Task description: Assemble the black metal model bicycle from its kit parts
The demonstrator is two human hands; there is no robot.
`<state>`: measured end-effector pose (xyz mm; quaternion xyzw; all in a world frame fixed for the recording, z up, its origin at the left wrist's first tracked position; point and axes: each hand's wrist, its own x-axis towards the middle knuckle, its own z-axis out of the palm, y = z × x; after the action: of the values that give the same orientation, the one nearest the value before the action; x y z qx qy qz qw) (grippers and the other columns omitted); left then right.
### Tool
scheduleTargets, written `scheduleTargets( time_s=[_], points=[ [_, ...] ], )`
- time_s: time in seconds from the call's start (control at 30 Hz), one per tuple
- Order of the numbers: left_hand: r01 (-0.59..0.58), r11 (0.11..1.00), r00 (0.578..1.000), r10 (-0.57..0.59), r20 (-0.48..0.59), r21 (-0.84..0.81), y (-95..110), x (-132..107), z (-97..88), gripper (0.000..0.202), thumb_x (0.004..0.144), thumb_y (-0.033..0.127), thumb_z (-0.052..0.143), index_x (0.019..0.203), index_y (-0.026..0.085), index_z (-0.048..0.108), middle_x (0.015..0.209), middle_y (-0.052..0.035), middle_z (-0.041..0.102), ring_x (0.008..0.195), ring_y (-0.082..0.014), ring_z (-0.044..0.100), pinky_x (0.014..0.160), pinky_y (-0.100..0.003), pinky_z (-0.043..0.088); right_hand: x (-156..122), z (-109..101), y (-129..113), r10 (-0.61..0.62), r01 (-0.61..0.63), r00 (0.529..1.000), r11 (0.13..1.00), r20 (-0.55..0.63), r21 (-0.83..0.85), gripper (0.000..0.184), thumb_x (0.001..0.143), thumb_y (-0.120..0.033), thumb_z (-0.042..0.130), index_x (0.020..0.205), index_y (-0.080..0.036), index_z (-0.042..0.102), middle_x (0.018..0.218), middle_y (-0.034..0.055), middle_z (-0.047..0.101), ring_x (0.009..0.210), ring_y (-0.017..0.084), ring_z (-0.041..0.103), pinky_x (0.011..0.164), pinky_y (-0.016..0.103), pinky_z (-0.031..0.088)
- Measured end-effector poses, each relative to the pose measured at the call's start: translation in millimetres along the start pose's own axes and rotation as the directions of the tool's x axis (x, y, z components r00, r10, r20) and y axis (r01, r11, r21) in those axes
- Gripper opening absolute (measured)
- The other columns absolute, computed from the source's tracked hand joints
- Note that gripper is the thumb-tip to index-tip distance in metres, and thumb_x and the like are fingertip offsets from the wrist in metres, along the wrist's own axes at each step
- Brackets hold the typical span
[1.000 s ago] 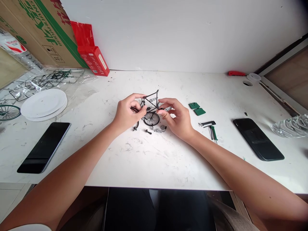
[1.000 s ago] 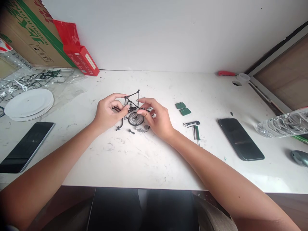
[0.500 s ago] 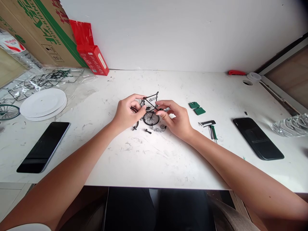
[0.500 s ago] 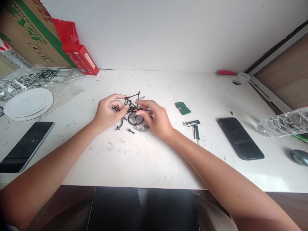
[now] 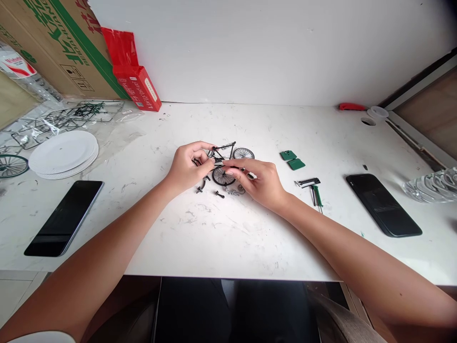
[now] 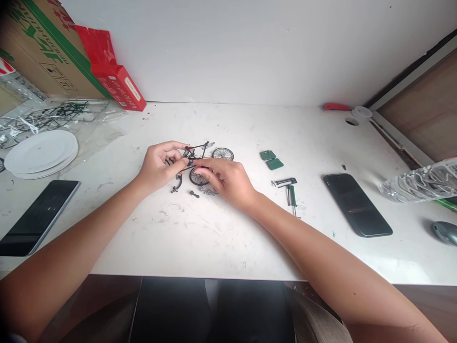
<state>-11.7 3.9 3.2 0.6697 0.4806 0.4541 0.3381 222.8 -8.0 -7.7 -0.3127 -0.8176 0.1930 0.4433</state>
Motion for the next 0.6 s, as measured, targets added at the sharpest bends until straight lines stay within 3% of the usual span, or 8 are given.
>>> scheduleTargets(
  time_s=[0.2,0.4,0.6],
  points=[
    [0.009,1.000,1.000,-0.009,0.008,-0.001,-1.5,0.7,0.5,0.027,0.083,0.020,0.075,0.109,0.013,0.080,0.059,0.0042,0.065,0.055,-0.0122,0.058,0.066,-0.028,0.051,0.8,0.2,-4.0,-0.044,0.044,0.999,0.999,-0.008,-0.006,0.022,0.107,-0.030,0.074,0.125,-0.022,0.084,0.117,0.0061,0.088,0.092,0.019,0.085,0.076,0.029,0.070],
    [-0.016,0.999,1.000,0.016,0.011,0.033,-1.7,-0.5,-0.1,0.027,0.083,0.019,0.073,0.108,0.013,0.080,0.059,0.0041,0.065,0.055,-0.0126,0.059,0.067,-0.029,0.051,-0.8,0.5,-1.1,-0.081,0.081,0.997,0.997,-0.008,-0.018,0.024,0.108,-0.029,0.073,0.129,-0.022,0.082,0.117,0.0059,0.088,0.098,0.020,0.086,0.089,0.033,0.071],
    [-0.042,0.999,0.999,0.041,0.023,0.034,-1.0,-0.4,-1.3,0.029,0.082,0.018,0.072,0.110,0.014,0.080,0.059,0.0048,0.064,0.055,-0.0123,0.058,0.066,-0.029,0.049,0.1,0.1,-4.0,-0.042,0.043,0.999,0.999,0.030,-0.013,0.028,0.109,-0.036,0.070,0.130,-0.022,0.081,0.123,0.0080,0.086,0.095,0.020,0.085,0.078,0.031,0.070]
  ],
)
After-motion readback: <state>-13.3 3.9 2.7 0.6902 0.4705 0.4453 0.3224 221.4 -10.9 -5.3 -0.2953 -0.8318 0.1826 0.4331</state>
